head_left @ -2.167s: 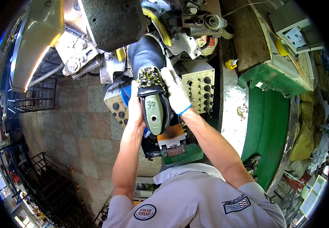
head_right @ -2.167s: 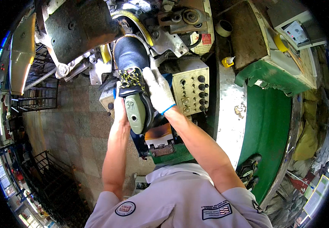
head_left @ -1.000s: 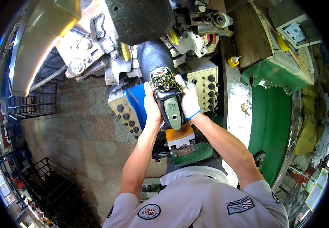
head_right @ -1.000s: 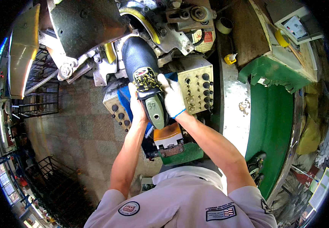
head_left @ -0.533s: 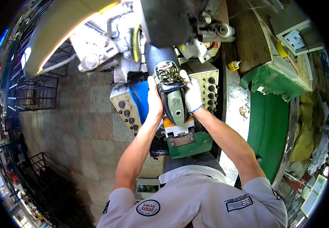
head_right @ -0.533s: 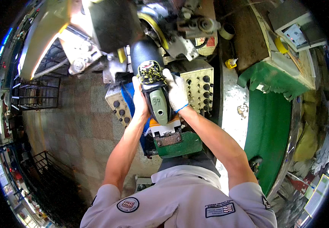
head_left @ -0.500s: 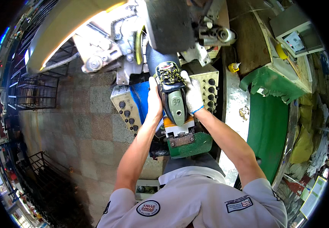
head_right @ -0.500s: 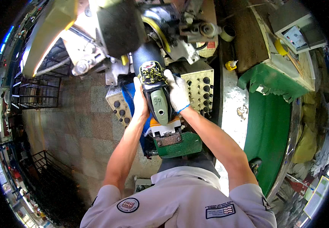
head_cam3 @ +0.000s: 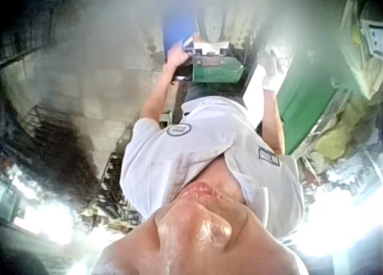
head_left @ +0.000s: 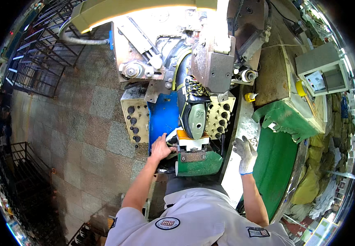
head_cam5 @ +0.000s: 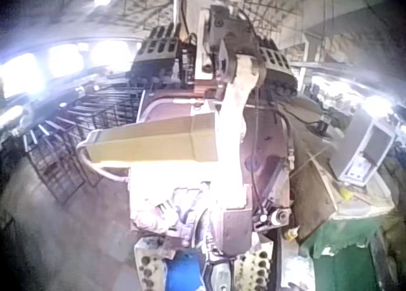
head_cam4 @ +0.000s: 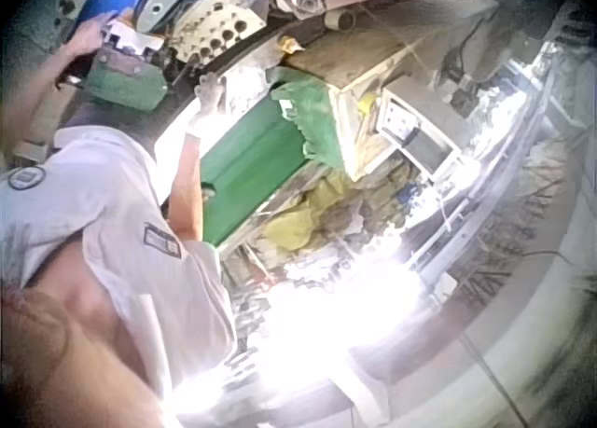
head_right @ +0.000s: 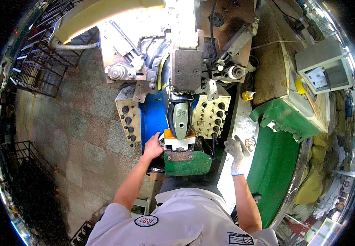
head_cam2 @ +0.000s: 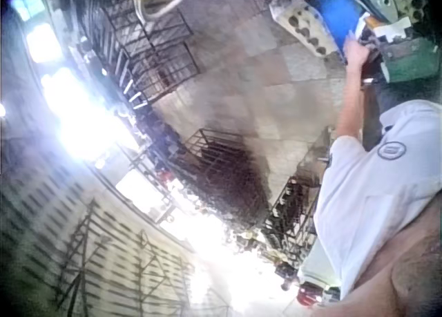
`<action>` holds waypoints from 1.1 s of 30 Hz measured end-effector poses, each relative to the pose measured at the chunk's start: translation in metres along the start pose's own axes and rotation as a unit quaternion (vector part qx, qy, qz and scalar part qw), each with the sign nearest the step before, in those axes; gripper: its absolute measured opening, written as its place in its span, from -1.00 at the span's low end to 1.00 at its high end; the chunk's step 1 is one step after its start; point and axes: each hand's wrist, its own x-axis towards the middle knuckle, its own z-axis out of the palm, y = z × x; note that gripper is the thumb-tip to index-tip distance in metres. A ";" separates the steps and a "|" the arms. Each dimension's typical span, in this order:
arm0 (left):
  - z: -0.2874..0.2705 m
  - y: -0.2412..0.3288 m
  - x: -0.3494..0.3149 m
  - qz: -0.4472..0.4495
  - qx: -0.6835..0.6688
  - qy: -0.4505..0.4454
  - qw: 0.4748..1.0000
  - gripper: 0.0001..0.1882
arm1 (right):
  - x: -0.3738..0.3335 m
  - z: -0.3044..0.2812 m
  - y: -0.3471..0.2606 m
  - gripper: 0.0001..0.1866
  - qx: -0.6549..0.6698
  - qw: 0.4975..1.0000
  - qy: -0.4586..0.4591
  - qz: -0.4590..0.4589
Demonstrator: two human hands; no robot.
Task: The person places a shoe upper onto a lasting machine, secures the material by hand, and operates the machine controls to stretch it. They then remove the shoe from the machine and place it onto a moving conveyor belt.
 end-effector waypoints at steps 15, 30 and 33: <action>-0.041 0.055 -0.072 -0.198 0.029 0.061 0.978 -0.15 | -0.003 0.029 -0.042 -0.39 0.029 0.992 -0.122 0.006; -0.177 0.308 -0.225 0.169 0.014 0.307 0.936 -0.34 | -0.089 0.119 -0.135 -0.23 0.196 0.927 -0.314 -0.065; -0.154 0.311 -0.175 0.220 -0.277 0.239 0.904 -0.32 | -0.066 0.067 -0.151 -0.33 0.289 0.892 -0.348 -0.004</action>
